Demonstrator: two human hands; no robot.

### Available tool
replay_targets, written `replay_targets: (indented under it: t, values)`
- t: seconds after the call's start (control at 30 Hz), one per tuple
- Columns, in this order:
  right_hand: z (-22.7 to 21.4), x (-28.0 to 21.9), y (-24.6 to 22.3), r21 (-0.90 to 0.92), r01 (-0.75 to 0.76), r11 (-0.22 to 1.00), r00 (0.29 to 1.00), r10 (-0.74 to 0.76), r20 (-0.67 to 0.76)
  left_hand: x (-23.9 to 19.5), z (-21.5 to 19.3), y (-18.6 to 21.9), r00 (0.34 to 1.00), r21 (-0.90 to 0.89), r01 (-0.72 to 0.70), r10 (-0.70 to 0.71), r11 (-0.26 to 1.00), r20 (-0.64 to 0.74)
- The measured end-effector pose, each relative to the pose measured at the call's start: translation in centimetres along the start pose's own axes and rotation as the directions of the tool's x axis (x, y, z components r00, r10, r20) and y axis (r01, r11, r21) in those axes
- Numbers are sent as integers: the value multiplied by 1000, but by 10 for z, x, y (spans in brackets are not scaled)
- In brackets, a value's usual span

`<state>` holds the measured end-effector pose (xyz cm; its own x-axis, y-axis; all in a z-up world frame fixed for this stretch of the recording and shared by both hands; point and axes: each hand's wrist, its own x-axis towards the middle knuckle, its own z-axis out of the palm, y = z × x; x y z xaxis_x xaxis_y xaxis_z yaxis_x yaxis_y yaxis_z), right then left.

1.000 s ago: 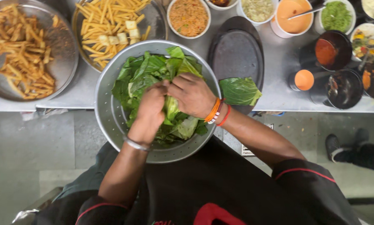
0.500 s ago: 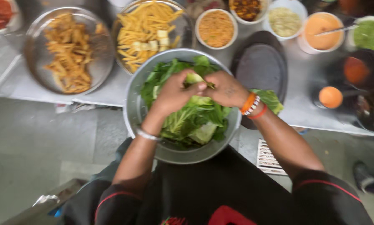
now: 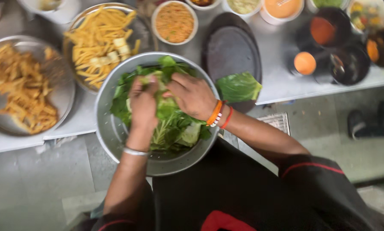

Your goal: The person arranges lettuce leaves on a serving plate, then places a molded portion of rice on top. They add a scoop of mixed vegetables, insert a skewer of paneer cubes, and arrange french fries around the rice to complete the dish.

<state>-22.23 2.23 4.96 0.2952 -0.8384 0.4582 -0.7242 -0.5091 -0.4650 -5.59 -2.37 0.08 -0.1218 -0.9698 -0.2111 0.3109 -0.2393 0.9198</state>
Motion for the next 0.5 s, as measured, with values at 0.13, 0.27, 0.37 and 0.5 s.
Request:
replay_targets:
  t: [0.13, 0.27, 0.37, 0.5]
  values:
    - [-5, -6, 17, 397, -151, 905, 988, 156, 20, 0, -2, 31, 982, 132, -78, 53, 988, 179]
    - [-10, -2, 37, 607, -337, 720, 933, 341, 114, -3, 7, 62, 925, 293, -2, -110, 956, 364]
    - [-23, -14, 48, 604, -420, 678, 895, 421, 150, -7, 22, 71, 903, 328, -24, -120, 945, 413]
    - [-56, -39, 60, 446, -567, 693, 815, 552, 178, 1, 38, 80, 900, 389, -63, -116, 919, 419]
